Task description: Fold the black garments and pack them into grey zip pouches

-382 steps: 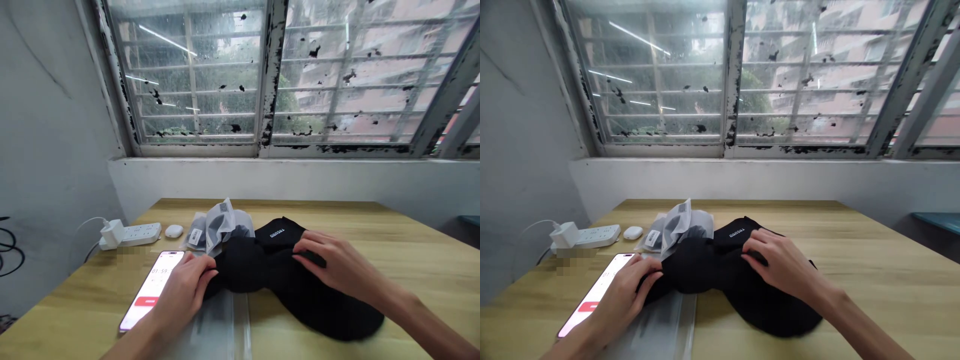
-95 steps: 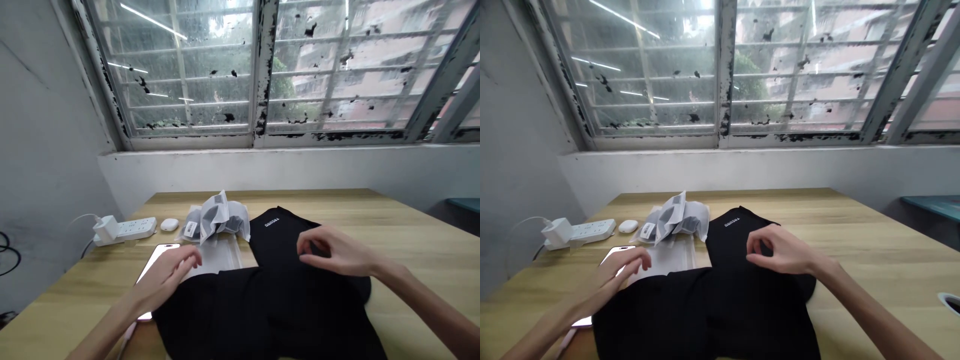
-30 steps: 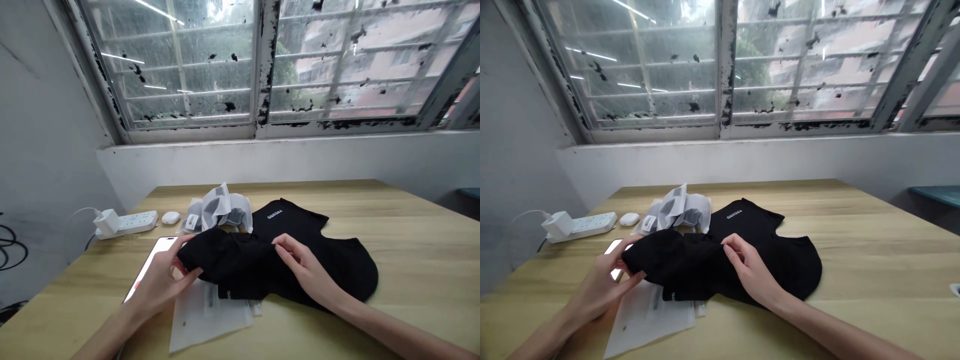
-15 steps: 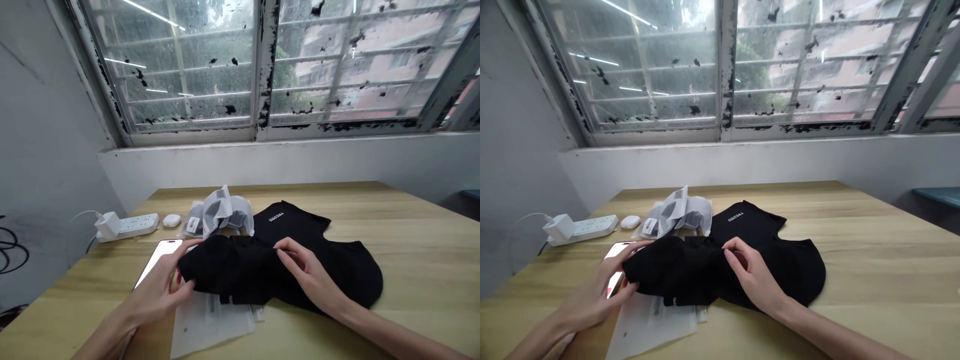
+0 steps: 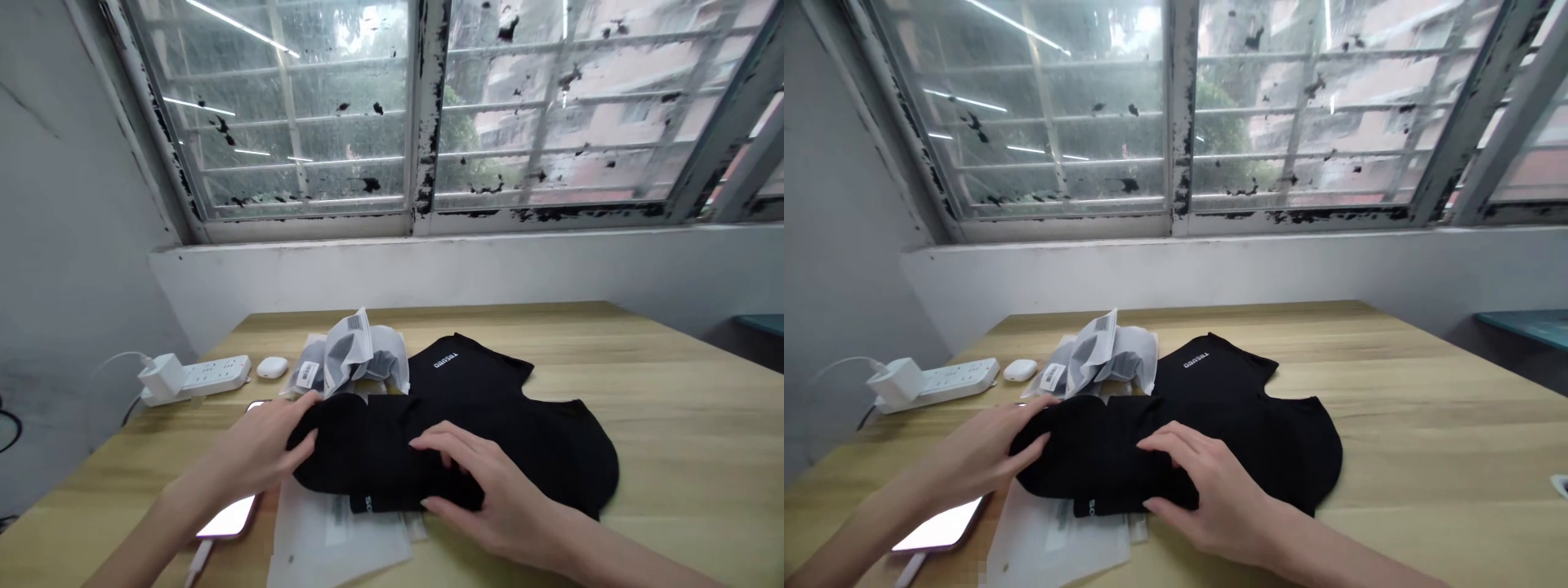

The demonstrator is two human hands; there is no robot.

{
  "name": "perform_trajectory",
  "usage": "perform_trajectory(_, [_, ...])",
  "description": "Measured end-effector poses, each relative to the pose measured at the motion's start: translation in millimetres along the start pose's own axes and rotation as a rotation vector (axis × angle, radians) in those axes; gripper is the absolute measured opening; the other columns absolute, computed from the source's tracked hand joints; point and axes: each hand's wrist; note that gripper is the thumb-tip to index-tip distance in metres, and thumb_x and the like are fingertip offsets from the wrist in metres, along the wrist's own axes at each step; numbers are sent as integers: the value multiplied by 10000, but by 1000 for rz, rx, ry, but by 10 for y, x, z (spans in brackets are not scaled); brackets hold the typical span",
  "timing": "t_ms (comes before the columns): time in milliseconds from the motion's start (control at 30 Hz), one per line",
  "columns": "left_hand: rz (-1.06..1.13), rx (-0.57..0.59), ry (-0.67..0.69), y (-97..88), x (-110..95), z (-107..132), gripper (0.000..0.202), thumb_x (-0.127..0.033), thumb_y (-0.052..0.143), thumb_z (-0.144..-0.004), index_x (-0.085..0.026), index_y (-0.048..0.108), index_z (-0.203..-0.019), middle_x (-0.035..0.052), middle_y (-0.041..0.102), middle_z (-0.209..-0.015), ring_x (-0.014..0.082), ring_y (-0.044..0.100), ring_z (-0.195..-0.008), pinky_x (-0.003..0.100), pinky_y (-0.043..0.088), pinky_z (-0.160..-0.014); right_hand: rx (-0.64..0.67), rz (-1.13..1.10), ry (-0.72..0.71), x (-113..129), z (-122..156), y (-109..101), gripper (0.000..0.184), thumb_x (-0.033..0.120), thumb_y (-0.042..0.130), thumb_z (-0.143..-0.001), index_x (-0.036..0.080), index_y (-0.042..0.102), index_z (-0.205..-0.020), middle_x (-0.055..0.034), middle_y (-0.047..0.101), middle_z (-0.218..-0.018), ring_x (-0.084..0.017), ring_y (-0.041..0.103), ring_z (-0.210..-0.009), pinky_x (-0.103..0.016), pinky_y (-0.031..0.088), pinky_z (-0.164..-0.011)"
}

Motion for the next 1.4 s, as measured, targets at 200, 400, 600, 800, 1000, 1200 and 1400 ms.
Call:
perform_trajectory(200, [-57, -89, -65, 145, 53, 7, 507, -587, 316, -970, -230, 660, -861, 48, 695, -663, 274, 670, -660, 337, 463, -616, -20, 55, -49, -58, -31, 101, 221, 100, 635, -873, 181, 697, -1069, -84, 726, -990, -190, 711, -855, -290, 592, -754])
perform_trajectory(400, [255, -125, -67, 28, -20, -31, 455, -541, 386, -962, -229, 662, -780, 13, 694, -667, 216, 640, -636, 292, 472, -614, -299, 55, -175, -45, -71, 43, 294, 42, 529, -900, 205, 705, -1069, -51, 718, -891, -153, 703, -737, -238, 593, -665])
perform_trajectory(600, [772, -351, -301, -74, -133, -31, 381, -578, 636, -838, -208, 710, -783, -25, 619, -574, 157, 546, -493, 218, 387, -415, -272, 74, -255, 39, -67, -6, 304, 86, 580, -941, 225, 684, -1190, -76, 741, -1009, -174, 726, -879, -259, 605, -781])
perform_trajectory(800, [982, -238, -458, -113, -305, 2, 357, -519, 728, -789, -217, 558, -704, -87, 455, -497, 79, 346, -376, 178, 227, -332, 70, 148, -146, 47, -64, -29, 373, 219, 696, -827, 193, 677, -1198, -108, 741, -1039, -238, 715, -908, -374, 586, -870])
perform_trajectory(1000, [1206, -93, -228, -131, -267, 54, 384, -495, 767, -751, -237, 498, -843, -74, 520, -644, 99, 487, -543, 186, 374, -495, -121, 125, -174, -36, -46, 18, 268, 82, 509, -924, 197, 706, -1064, -53, 730, -802, -175, 688, -687, -271, 567, -633])
perform_trajectory(1200, [1303, -351, -280, -177, -203, 38, 394, -415, 753, -692, -254, 461, -901, -69, 501, -648, 102, 478, -506, 195, 363, -458, -133, 100, -218, 93, -44, 37, 269, 144, 591, -952, 223, 679, -1194, -60, 787, -934, -191, 721, -771, -301, 594, -717])
perform_trajectory(1400, [1287, -481, -396, -279, -333, 17, 338, -358, 701, -635, -242, 450, -830, -69, 435, -659, 98, 474, -533, 206, 376, -482, -158, -50, 5, 68, -104, -64, 182, 227, 559, -952, 199, 731, -901, -56, 738, -768, -171, 668, -649, -274, 545, -592])
Point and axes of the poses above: each hand's wrist, its own z-axis away from the middle knuckle, its own y-axis out of the palm, x = y × z
